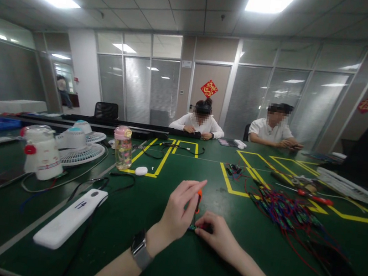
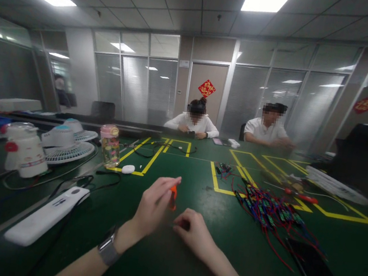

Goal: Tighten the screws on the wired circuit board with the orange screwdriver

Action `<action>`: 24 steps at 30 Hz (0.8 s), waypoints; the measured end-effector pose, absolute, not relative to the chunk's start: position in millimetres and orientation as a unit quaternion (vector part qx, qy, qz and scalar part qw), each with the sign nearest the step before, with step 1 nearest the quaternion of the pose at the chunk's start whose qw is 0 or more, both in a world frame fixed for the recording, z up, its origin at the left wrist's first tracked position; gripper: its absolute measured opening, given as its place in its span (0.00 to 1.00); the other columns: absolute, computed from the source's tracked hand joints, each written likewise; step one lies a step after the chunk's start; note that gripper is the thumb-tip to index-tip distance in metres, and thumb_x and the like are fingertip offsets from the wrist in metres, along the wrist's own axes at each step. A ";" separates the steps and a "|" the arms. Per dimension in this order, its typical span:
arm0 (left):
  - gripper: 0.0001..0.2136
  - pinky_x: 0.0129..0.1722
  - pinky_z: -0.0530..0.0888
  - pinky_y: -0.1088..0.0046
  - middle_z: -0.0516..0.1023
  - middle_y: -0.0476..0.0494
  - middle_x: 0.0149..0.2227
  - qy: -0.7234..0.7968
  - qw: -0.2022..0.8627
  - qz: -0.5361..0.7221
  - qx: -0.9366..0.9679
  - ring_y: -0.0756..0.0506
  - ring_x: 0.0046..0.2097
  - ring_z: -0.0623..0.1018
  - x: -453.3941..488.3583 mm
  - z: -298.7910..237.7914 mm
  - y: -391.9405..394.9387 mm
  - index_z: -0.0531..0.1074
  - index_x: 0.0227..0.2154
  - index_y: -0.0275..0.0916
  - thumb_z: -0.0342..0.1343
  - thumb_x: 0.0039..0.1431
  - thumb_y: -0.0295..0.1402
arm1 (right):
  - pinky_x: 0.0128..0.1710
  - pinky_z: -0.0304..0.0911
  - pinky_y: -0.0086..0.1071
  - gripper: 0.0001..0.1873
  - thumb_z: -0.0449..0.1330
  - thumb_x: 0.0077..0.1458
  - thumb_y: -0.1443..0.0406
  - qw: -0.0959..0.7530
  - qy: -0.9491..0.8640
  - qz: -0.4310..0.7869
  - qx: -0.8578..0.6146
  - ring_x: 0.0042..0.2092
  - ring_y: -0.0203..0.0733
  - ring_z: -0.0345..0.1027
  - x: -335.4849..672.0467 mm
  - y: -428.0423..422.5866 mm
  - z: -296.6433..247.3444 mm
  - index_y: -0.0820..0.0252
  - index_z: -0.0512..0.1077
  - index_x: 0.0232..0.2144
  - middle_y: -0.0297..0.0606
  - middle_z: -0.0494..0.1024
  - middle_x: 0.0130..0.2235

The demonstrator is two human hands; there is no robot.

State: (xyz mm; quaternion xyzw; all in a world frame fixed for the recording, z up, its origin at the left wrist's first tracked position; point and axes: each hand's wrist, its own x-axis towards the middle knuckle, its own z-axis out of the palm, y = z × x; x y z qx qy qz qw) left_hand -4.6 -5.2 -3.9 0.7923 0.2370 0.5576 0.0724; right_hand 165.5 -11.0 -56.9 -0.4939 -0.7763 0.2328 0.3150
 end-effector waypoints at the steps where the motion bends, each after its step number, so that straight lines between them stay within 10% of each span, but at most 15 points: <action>1: 0.18 0.47 0.72 0.68 0.74 0.40 0.46 0.231 0.080 0.555 0.795 0.46 0.47 0.74 -4.3 -3.6 -5.2 0.67 0.56 0.40 0.43 0.67 0.26 | 0.35 0.63 0.30 0.04 0.63 0.49 0.71 0.314 -0.777 0.231 -0.494 0.34 0.40 0.70 165.3 -11.1 -56.6 0.63 0.78 0.29 0.38 0.76 0.32; 7: 0.11 0.39 0.73 0.71 0.70 0.45 0.37 0.264 0.054 0.578 0.771 0.48 0.38 0.73 -1.3 -5.0 -5.5 0.74 0.47 0.41 0.53 0.63 0.30 | 0.35 0.63 0.30 0.03 0.62 0.50 0.70 0.314 -0.784 0.227 -0.485 0.35 0.41 0.69 166.4 -11.3 -57.6 0.62 0.77 0.30 0.38 0.76 0.33; 24: 0.18 0.45 0.72 0.68 0.73 0.41 0.45 0.244 0.092 0.553 0.791 0.47 0.45 0.74 -0.4 -4.3 -7.5 0.65 0.57 0.41 0.42 0.68 0.27 | 0.37 0.62 0.30 0.04 0.62 0.51 0.70 0.304 -0.792 0.224 -0.480 0.36 0.41 0.69 168.3 -10.7 -57.5 0.61 0.78 0.30 0.38 0.76 0.33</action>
